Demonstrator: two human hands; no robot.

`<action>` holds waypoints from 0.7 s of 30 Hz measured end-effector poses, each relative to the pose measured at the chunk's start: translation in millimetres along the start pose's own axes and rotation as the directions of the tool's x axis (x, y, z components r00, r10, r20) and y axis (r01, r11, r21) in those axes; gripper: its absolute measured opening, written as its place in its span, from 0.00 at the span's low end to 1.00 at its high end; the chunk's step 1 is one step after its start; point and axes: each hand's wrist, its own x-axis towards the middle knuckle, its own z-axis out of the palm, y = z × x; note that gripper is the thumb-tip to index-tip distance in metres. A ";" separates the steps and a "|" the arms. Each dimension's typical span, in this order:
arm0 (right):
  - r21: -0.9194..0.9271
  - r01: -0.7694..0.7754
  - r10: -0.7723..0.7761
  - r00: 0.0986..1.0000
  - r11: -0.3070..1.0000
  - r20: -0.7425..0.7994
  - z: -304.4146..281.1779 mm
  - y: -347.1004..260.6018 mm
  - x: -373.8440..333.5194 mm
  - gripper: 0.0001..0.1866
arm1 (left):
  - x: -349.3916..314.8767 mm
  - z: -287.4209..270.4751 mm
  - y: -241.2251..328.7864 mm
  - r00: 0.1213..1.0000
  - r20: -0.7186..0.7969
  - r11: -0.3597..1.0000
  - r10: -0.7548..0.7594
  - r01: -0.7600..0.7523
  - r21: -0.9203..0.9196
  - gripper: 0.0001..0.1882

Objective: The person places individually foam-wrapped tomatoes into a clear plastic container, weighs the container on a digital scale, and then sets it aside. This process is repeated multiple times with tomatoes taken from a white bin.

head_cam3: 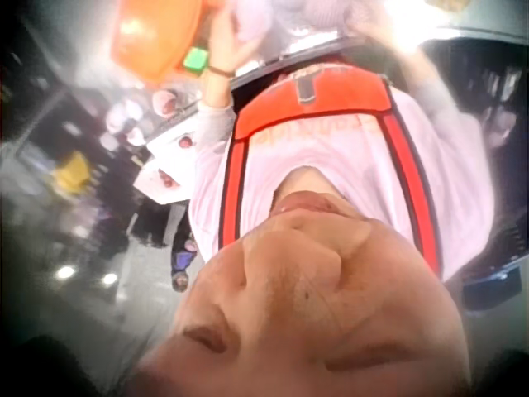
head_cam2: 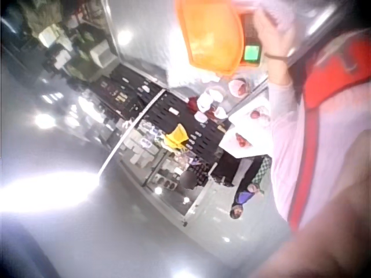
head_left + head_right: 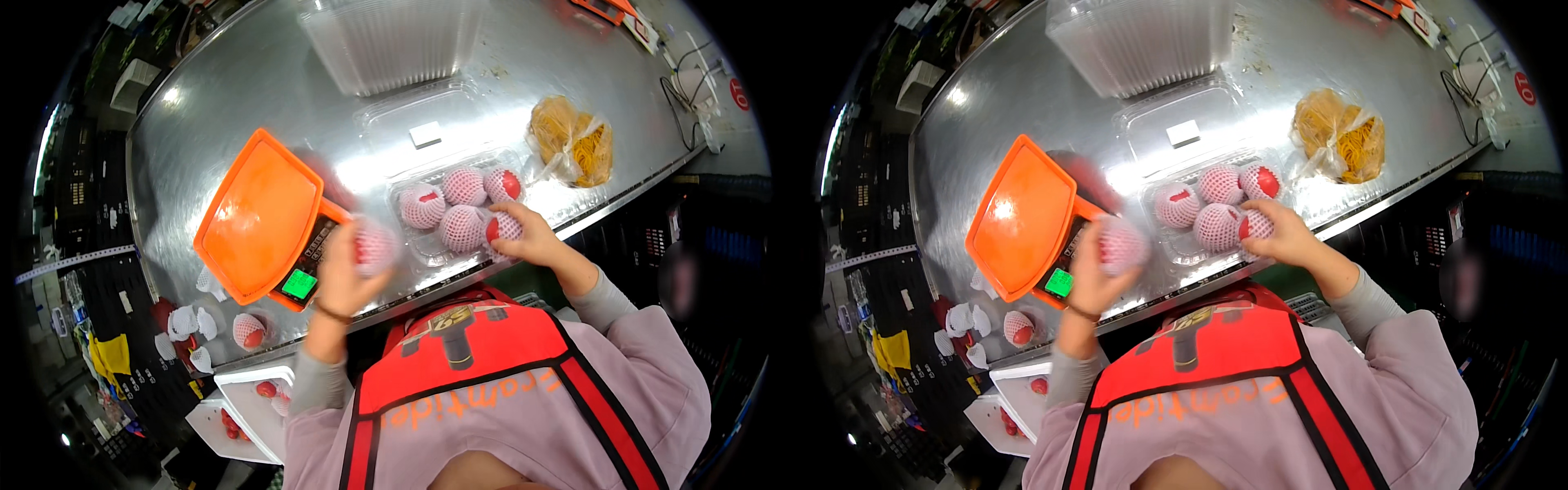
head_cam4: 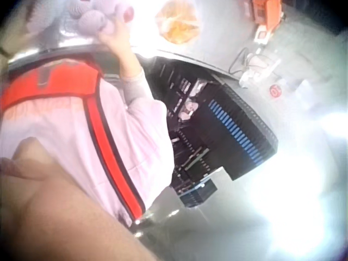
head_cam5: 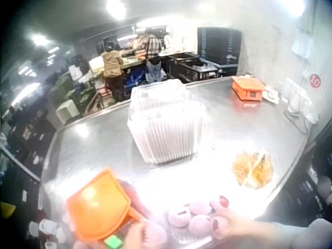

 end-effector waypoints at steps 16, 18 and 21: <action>-0.606 0.102 -0.293 0.929 0.789 -0.225 11.1 37.2 13.1 0.26 | 7.6 87.1 30.5 0.990 0.128 0.976 0.059 -0.084 0.200 0.42; -0.642 0.152 -0.324 0.932 0.752 -0.160 7.5 26.6 15.0 0.27 | 8.7 86.9 28.2 0.987 0.129 0.970 0.096 -0.122 0.212 0.43; -0.650 0.395 -0.541 0.841 0.649 -0.029 15.0 -0.3 18.0 0.26 | 9.5 86.0 32.8 0.993 0.106 0.991 0.053 -0.065 0.113 0.41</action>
